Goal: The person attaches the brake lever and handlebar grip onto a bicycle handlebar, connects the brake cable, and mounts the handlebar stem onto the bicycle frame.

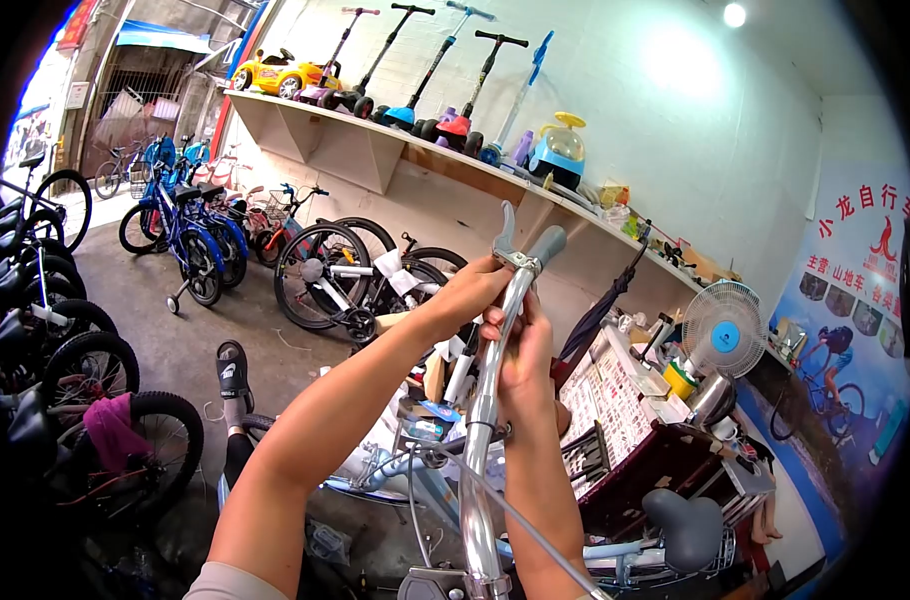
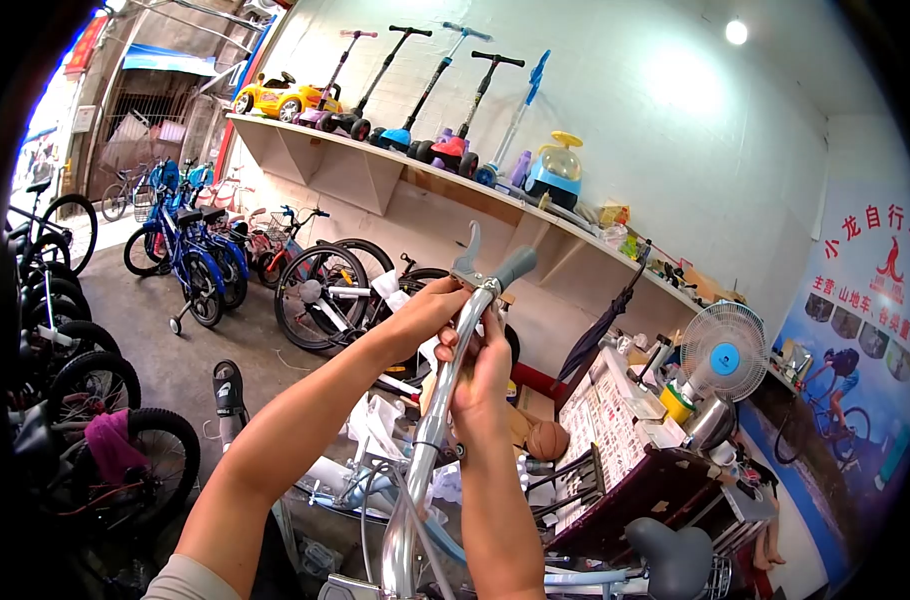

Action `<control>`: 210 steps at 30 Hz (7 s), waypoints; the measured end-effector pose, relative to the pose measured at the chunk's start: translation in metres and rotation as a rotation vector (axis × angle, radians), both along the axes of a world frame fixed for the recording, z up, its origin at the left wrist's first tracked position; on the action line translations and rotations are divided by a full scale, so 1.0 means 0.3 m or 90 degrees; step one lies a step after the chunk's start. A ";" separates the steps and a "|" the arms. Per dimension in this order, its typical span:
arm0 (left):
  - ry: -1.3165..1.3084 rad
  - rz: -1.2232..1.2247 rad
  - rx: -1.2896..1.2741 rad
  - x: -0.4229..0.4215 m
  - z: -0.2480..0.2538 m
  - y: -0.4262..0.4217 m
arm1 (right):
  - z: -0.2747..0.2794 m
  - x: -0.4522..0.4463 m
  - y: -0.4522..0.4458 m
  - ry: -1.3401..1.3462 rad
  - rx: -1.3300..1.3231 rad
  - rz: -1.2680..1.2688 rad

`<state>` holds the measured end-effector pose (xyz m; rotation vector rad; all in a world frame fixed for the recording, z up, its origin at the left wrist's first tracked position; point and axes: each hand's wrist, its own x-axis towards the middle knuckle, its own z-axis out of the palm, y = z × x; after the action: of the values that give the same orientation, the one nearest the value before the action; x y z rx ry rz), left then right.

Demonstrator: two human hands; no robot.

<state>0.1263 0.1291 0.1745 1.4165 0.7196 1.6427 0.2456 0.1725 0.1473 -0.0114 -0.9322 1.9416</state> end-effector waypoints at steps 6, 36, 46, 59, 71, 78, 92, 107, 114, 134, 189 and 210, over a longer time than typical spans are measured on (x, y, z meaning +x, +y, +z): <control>0.035 -0.011 -0.015 -0.017 -0.012 0.066 | 0.010 -0.001 -0.026 0.019 -0.012 0.013; 0.024 -0.020 -0.028 -0.017 -0.003 0.056 | 0.033 0.007 -0.053 0.008 -0.031 0.019; 0.040 0.022 0.030 -0.030 -0.015 0.062 | 0.034 0.007 -0.052 0.005 -0.022 0.020; 0.025 -0.026 0.006 -0.025 -0.014 0.051 | 0.031 0.002 -0.050 0.005 -0.017 0.012; 0.022 -0.018 -0.005 -0.021 -0.010 0.027 | 0.026 0.004 -0.034 0.021 -0.018 0.039; 0.014 -0.074 0.067 -0.044 -0.058 0.098 | 0.016 0.002 -0.024 0.022 -0.011 0.015; -0.018 -0.071 -0.052 -0.039 -0.003 0.051 | 0.018 -0.004 -0.036 0.032 -0.011 0.026; 0.008 0.034 -0.051 -0.004 0.017 0.001 | 0.024 0.000 -0.049 0.001 -0.006 -0.015; 0.028 -0.012 -0.056 -0.009 0.011 0.016 | 0.022 -0.001 -0.047 0.004 0.001 -0.003; 0.024 -0.015 0.027 -0.018 -0.025 0.062 | 0.017 0.003 -0.045 0.007 -0.001 0.009; 0.397 0.729 -0.304 -0.532 -1.331 -0.251 | -0.101 0.448 0.117 -0.397 0.997 -0.670; 0.358 0.789 -0.386 -0.561 -1.272 0.020 | -0.041 0.198 0.232 -0.557 1.098 -0.682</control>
<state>-0.0419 0.1350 -0.2070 0.9504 2.5313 1.5258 0.3048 0.2420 0.1350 -0.2926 -2.2256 -0.2915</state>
